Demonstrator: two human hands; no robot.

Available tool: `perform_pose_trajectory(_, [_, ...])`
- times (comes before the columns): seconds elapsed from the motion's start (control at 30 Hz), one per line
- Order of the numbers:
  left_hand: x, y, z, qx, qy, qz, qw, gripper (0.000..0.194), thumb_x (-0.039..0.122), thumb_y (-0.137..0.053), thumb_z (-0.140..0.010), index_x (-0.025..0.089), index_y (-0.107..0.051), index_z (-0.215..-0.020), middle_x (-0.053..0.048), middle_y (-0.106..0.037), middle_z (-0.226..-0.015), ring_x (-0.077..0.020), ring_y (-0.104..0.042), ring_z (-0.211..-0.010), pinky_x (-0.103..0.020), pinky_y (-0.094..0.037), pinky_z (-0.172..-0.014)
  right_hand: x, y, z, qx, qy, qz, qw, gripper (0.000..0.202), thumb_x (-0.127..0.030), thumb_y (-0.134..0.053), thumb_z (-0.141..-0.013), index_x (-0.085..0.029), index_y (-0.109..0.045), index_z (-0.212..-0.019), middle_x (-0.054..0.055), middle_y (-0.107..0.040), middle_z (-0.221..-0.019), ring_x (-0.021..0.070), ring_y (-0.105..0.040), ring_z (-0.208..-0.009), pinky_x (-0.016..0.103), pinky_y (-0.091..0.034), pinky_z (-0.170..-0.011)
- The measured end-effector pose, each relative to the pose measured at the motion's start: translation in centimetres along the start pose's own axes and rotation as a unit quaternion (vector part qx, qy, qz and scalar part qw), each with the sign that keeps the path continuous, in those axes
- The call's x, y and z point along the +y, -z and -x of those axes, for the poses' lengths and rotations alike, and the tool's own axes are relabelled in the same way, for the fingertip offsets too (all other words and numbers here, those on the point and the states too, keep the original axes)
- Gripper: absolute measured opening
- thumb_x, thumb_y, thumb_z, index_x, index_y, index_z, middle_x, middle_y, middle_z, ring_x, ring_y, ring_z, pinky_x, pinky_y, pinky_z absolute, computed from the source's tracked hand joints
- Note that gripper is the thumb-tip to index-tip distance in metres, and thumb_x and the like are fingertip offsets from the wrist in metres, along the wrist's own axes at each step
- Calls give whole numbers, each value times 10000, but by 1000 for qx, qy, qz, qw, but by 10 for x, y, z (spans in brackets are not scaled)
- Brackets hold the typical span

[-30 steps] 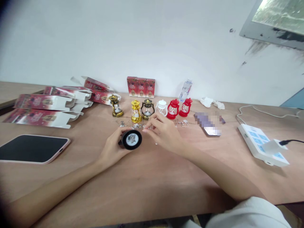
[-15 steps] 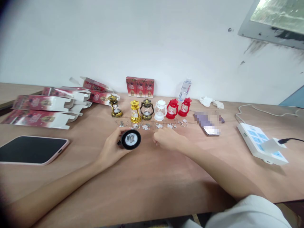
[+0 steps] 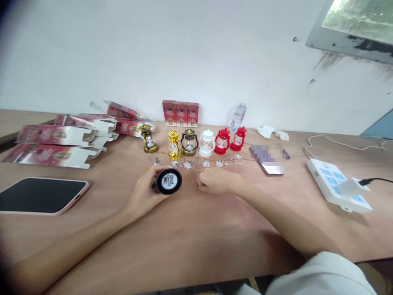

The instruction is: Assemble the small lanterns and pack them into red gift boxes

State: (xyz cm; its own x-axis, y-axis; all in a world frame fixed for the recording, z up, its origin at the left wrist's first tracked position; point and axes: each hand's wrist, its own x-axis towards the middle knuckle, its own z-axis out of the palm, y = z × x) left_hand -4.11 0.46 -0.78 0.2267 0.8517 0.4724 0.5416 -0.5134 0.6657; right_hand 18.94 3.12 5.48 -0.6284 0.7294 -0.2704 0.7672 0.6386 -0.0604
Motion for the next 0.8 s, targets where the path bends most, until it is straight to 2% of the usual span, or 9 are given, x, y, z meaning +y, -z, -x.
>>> perform_pose_trajectory(0.2, [-1, 0, 0, -1, -2, -2, 1000, 456, 292, -720, -703, 235, -498, -1097, -24, -643, -1088, -208, -631, -991, -330, -507, -841, 8, -5, -4, 27, 42, -64, 997, 137, -153, -495, -763, -196, -604, -834, 13, -646, -789, 130, -513, -638, 236, -269, -539])
perform_pose_trajectory(0.47, [1, 0, -1, -1, -5, -1, 1000, 436, 294, -715, -704, 233, -508, -1082, -25, -648, -1072, -210, -635, -978, -327, -511, -828, 4, -4, -2, -3, 17, -34, 999, 151, -174, -466, -770, -181, -557, -650, 5, -565, -630, 112, -386, -513, 265, -224, -498])
perform_pose_trajectory(0.63, [1, 1, 0, -2, -1, 2, 1000, 434, 302, -714, -704, 231, -508, -1078, -27, -648, -1070, -211, -637, -970, -327, -513, -823, 8, -4, -5, -14, 41, -47, 998, 126, -174, -487, -759, -185, -555, -653, -6, -552, -616, 110, -392, -512, 256, -232, -485])
perform_pose_trajectory(0.7, [1, 1, 0, -4, 0, 3, 1000, 438, 305, -716, -704, 233, -506, -1082, -27, -645, -1076, -212, -633, -981, -329, -510, -832, 7, -3, -6, 21, 54, -79, 995, 88, -152, -512, -756, -183, -575, -703, -6, -581, -650, 109, -441, -540, 239, -271, -506])
perform_pose_trajectory(0.8, [1, 0, 0, -6, 0, 6, 1000, 443, 305, -717, -703, 232, -505, -1085, -33, -642, -1089, -217, -630, -992, -335, -509, -838, 1, 0, -4, 146, 70, -142, 977, 52, -149, -566, -773, -180, -594, -804, 6, -634, -763, 118, -536, -648, 221, -348, -573])
